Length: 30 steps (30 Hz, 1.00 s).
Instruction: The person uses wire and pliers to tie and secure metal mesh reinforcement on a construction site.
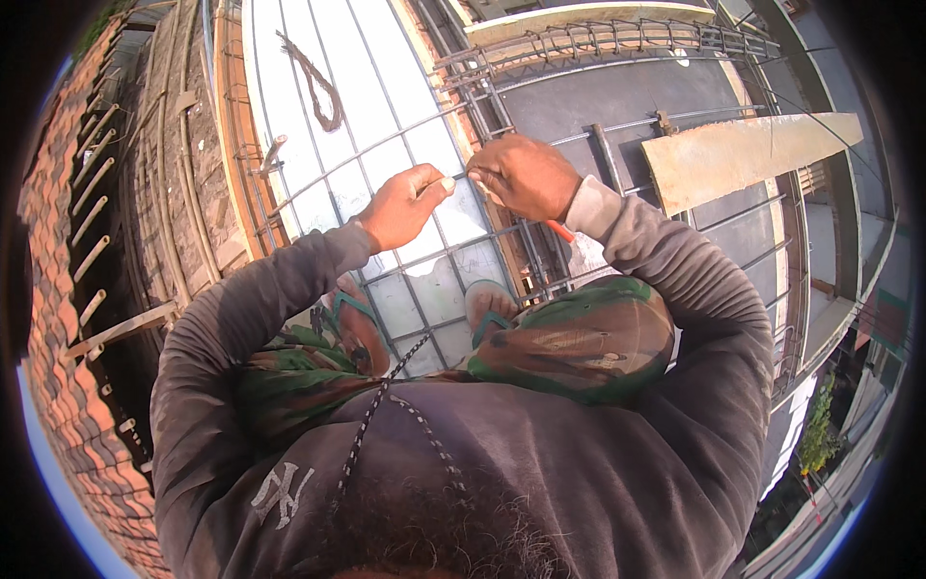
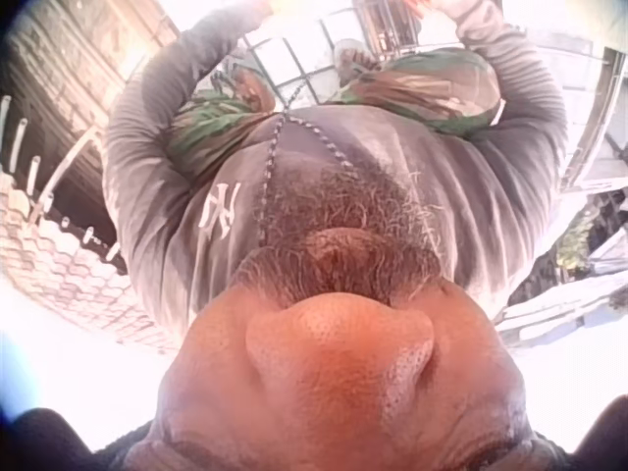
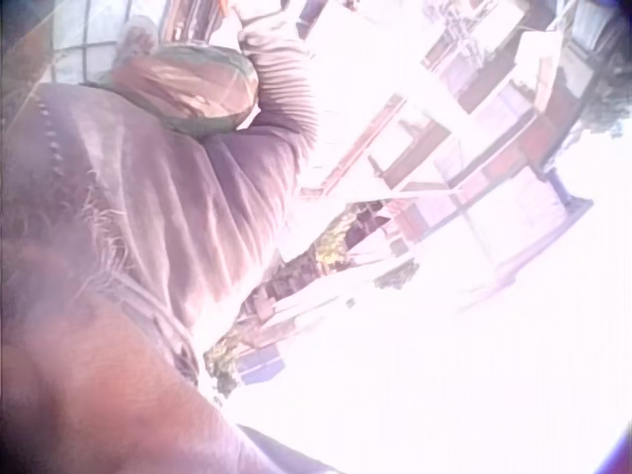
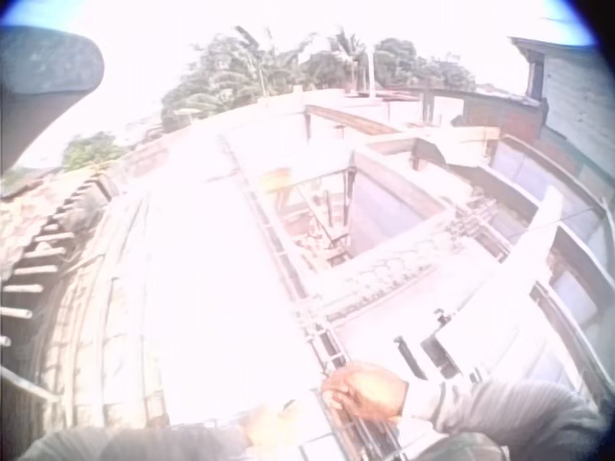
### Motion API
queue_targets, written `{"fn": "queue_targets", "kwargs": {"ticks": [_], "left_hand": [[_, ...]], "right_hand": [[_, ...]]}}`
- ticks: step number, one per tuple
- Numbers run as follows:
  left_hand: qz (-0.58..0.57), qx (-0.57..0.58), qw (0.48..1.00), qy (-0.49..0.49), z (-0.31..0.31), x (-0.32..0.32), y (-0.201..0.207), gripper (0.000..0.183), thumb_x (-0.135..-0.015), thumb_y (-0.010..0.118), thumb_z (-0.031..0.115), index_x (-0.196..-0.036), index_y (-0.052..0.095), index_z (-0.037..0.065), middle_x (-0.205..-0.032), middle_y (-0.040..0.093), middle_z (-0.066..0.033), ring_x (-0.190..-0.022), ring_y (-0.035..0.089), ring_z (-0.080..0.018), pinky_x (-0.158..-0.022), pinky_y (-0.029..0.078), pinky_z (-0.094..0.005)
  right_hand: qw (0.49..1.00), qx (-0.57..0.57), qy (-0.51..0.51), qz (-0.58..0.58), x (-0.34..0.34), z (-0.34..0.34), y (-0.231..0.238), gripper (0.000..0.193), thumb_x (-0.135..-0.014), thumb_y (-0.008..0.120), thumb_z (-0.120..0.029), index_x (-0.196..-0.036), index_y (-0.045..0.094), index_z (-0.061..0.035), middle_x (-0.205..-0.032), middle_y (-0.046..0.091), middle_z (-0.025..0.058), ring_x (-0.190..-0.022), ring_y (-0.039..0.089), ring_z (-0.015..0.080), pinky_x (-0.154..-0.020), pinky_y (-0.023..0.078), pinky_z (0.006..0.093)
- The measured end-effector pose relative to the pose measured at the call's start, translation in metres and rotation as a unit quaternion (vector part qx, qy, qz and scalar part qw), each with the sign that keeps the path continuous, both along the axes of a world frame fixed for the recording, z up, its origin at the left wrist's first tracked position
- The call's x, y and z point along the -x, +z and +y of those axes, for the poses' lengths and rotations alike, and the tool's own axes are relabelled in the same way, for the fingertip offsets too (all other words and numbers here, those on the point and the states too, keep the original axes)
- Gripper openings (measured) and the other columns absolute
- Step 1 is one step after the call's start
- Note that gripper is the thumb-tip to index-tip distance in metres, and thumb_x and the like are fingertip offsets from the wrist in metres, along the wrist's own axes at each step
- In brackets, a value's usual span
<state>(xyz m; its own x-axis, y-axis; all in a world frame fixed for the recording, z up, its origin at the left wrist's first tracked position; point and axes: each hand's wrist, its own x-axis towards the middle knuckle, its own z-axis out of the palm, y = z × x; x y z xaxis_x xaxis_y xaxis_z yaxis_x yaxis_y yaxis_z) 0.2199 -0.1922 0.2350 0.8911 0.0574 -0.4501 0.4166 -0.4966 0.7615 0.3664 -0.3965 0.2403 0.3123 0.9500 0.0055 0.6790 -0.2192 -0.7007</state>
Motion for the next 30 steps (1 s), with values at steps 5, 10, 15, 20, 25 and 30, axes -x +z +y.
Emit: {"fn": "queue_targets", "kwargs": {"ticks": [5,10,15,20,25,30], "left_hand": [[-0.001,0.221,0.968,0.121,0.046,-0.011,0.005,0.036,-0.11,0.051,0.038,-0.103,0.063,0.006,-0.072,0.043,0.0044,-0.063,0.04,-0.0057,-0.061,0.04,-0.0252],[0.016,0.067,0.993,0.092,0.054,-0.012,0.031,0.038,-0.11,0.047,0.038,-0.091,0.058,0.008,-0.069,0.043,0.0038,-0.063,0.041,-0.0075,-0.06,0.04,-0.028],[-0.015,0.034,0.994,-0.106,0.056,0.009,0.036,0.043,-0.111,0.047,0.04,-0.096,0.066,0.004,-0.077,0.055,-0.0041,-0.069,0.051,-0.0132,-0.068,0.046,-0.0325],[-0.046,0.093,0.985,-0.137,0.057,0.02,0.045,0.044,-0.112,0.048,0.039,-0.099,0.07,0.003,-0.094,0.065,-0.0095,-0.096,0.061,-0.0212,-0.09,0.048,-0.0375],[-0.025,0.067,0.986,-0.148,0.049,0.016,0.039,0.045,-0.112,0.047,0.038,-0.099,0.071,0.003,-0.096,0.066,-0.0096,-0.095,0.062,-0.0215,-0.091,0.048,-0.0381],[0.029,0.126,0.981,-0.145,0.062,0.026,0.027,0.045,-0.112,0.046,0.037,-0.099,0.071,0.002,-0.096,0.067,-0.0101,-0.096,0.062,-0.0221,-0.092,0.048,-0.0386]], "right_hand": [[0.979,-0.03,-0.023,-0.201,-0.014,0.026,0.029,0.02,-0.089,0.066,-0.008,-0.107,0.072,-0.0049,-0.094,0.073,0.015,-0.094,0.069,0.0369,-0.083,0.056,0.047],[0.982,-0.079,-0.045,-0.164,0.009,0.038,0.009,0.021,-0.087,0.064,-0.006,-0.107,0.07,-0.0048,-0.091,0.071,0.0158,-0.092,0.069,0.0371,-0.082,0.056,0.0485],[0.99,0.074,0.083,0.086,0.012,0.035,0.016,0.019,-0.092,0.063,-0.019,-0.095,0.067,-0.0007,-0.073,0.061,0.0085,-0.068,0.061,0.0274,-0.068,0.051,0.0417],[0.814,0.038,-0.042,0.579,-0.005,0.018,-0.004,0.028,-0.104,0.061,-0.026,-0.092,0.069,-0.0024,-0.063,0.045,-0.0037,-0.059,0.039,0.0059,-0.055,0.033,0.0274],[0.956,0.139,-0.047,0.255,0.007,0.024,0.001,0.029,-0.107,0.057,-0.026,-0.096,0.069,-0.0018,-0.082,0.064,0.0047,-0.08,0.06,0.017,-0.076,0.049,0.035],[0.911,0.13,0.132,0.368,0.007,0.018,0.014,0.03,-0.107,0.059,-0.028,-0.096,0.069,-0.0025,-0.085,0.064,0.0016,-0.066,0.053,0.0136,-0.065,0.046,0.0313]]}}
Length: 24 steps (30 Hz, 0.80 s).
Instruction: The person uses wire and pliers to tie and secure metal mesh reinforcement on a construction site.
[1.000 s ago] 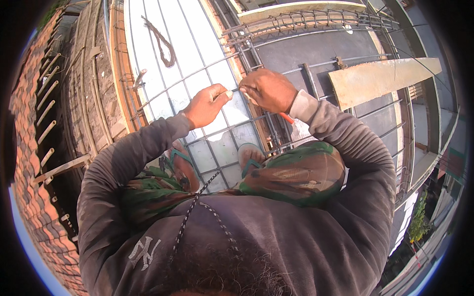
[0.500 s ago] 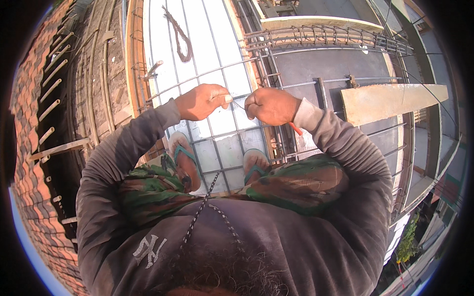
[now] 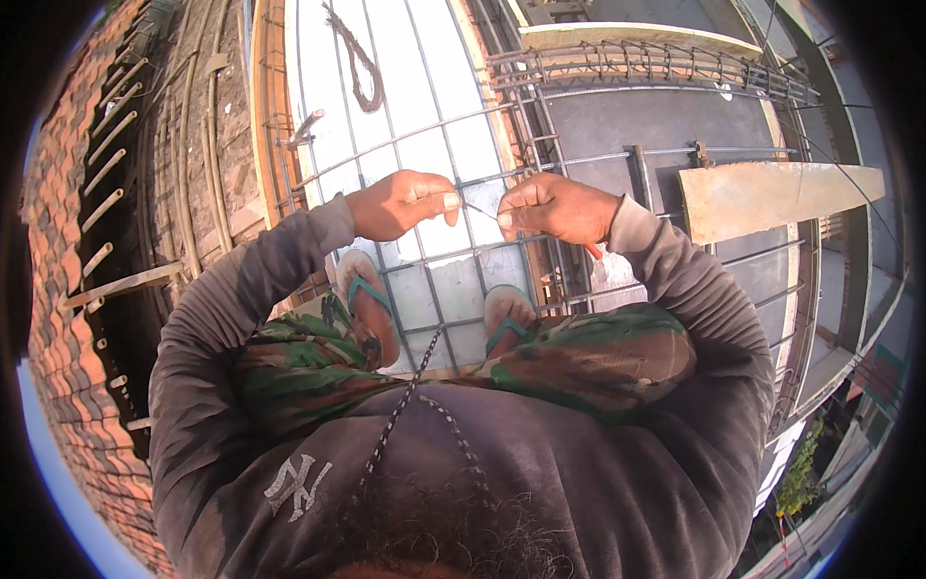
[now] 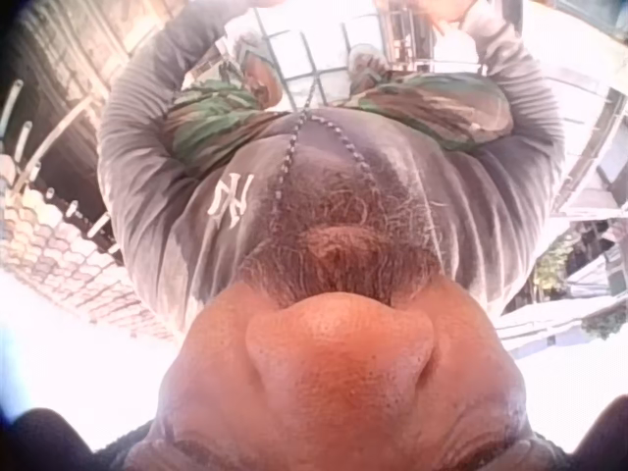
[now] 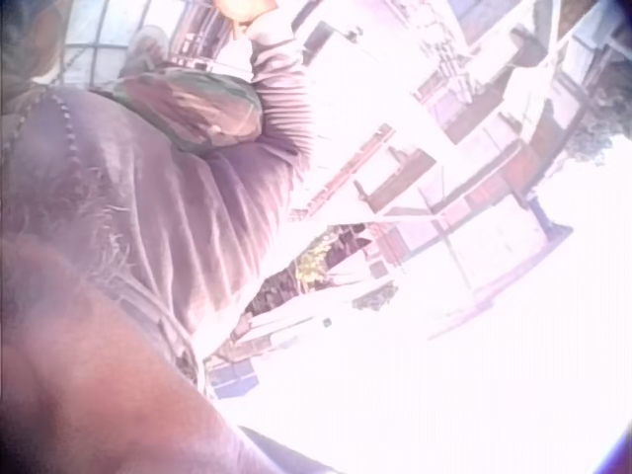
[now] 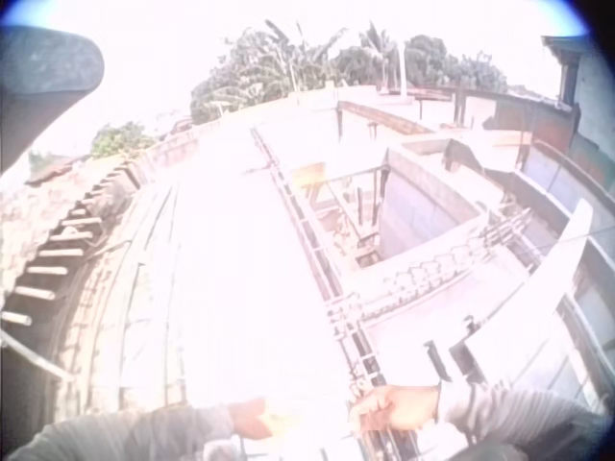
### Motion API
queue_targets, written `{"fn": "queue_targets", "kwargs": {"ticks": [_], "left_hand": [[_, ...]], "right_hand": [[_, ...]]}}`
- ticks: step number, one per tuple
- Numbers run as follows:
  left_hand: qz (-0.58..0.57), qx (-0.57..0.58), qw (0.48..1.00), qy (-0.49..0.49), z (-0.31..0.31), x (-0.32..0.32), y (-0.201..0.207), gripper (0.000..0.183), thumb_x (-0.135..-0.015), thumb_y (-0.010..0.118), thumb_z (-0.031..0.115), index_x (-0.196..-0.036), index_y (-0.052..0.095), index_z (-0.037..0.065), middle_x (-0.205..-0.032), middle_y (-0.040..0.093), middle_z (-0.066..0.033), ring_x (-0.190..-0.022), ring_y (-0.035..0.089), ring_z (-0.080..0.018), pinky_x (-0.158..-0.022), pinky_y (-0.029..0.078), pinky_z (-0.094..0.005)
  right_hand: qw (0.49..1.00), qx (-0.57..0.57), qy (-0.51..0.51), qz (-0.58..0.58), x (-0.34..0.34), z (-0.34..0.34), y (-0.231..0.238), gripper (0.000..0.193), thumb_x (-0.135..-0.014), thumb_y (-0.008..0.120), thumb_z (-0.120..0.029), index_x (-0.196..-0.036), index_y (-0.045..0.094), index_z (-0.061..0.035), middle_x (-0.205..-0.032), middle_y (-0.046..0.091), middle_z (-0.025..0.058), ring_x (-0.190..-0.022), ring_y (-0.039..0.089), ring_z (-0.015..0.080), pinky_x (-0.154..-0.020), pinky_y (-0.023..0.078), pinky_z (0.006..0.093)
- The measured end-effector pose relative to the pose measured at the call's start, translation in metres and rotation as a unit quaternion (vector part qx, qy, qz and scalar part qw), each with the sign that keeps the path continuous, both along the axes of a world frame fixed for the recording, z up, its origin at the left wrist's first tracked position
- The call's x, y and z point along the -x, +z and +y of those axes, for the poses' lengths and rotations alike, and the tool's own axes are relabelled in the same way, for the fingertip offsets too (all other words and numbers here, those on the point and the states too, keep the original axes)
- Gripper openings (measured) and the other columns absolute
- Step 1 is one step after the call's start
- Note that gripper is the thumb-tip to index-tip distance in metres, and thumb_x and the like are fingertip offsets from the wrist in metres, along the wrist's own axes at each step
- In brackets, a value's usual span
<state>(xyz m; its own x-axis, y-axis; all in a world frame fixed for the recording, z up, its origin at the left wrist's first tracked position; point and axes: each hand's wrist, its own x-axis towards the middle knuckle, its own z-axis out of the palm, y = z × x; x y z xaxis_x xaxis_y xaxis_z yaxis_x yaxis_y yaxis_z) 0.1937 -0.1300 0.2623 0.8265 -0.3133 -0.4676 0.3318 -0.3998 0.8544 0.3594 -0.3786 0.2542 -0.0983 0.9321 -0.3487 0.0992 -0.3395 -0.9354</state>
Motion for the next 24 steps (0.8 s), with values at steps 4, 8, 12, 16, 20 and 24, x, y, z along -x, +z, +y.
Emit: {"fn": "queue_targets", "kwargs": {"ticks": [4,8,12,16,20,24], "left_hand": [[-0.105,-0.005,0.994,0.032,0.001,-0.003,-0.008,0.044,-0.112,0.047,0.035,-0.104,0.072,0.0,-0.101,0.066,-0.0104,-0.095,0.061,-0.0215,-0.091,0.048,-0.0381],[-0.144,-0.044,0.984,0.092,0.002,0.005,-0.028,0.04,-0.112,0.048,0.031,-0.109,0.073,0.0,-0.106,0.064,-0.0109,-0.091,0.061,-0.0202,-0.088,0.049,-0.0364],[-0.094,-0.066,0.987,0.11,-0.007,0.019,-0.037,0.039,-0.111,0.049,0.029,-0.11,0.073,0.0,-0.102,0.065,-0.0108,-0.086,0.059,-0.0186,-0.083,0.05,-0.0351],[-0.025,-0.05,0.991,0.123,-0.01,0.019,-0.026,0.04,-0.111,0.049,0.031,-0.106,0.072,-0.001,-0.092,0.063,-0.0103,-0.08,0.056,-0.0174,-0.077,0.049,-0.0363],[0.043,-0.009,0.988,0.147,-0.012,0.021,-0.025,0.041,-0.111,0.049,0.033,-0.096,0.069,0.0,-0.086,0.059,-0.0098,-0.077,0.055,-0.0192,-0.074,0.047,-0.0376],[-0.182,-0.064,0.973,0.123,-0.012,0.029,-0.05,0.041,-0.111,0.05,0.035,-0.094,0.068,0.003,-0.085,0.059,-0.0082,-0.076,0.055,-0.0215,-0.075,0.047,-0.0372]], "right_hand": [[0.964,0.087,-0.084,0.236,-0.008,-0.013,-0.018,0.034,-0.108,0.06,-0.038,-0.102,0.07,-0.0058,-0.072,0.055,-0.0052,-0.053,0.034,0.0036,-0.049,0.027,0.0226],[0.958,0.029,-0.179,0.221,-0.01,-0.007,-0.032,0.029,-0.109,0.059,-0.033,-0.11,0.067,-0.0052,-0.075,0.051,-0.005,-0.057,0.04,0.004,-0.053,0.035,0.0236],[0.975,-0.071,-0.175,-0.115,0.003,0.003,-0.024,0.027,-0.108,0.058,-0.028,-0.108,0.065,-0.0019,-0.08,0.059,0.007,-0.073,0.057,0.0209,-0.071,0.048,0.0347],[0.908,-0.151,-0.125,-0.37,0.004,0.007,-0.022,0.02,-0.104,0.06,-0.019,-0.107,0.065,-0.0001,-0.094,0.066,0.0195,-0.092,0.064,0.0419,-0.083,0.051,0.0464],[0.908,-0.184,-0.122,-0.355,0.01,0.013,-0.019,0.017,-0.102,0.061,-0.016,-0.106,0.066,-0.0009,-0.098,0.068,0.0205,-0.097,0.065,0.0434,-0.086,0.051,0.0504],[0.906,-0.127,-0.135,-0.382,0.015,0.018,-0.022,0.016,-0.1,0.064,-0.015,-0.108,0.07,-0.0022,-0.107,0.071,0.021,-0.105,0.067,0.0404,-0.094,0.051,0.0482]]}}
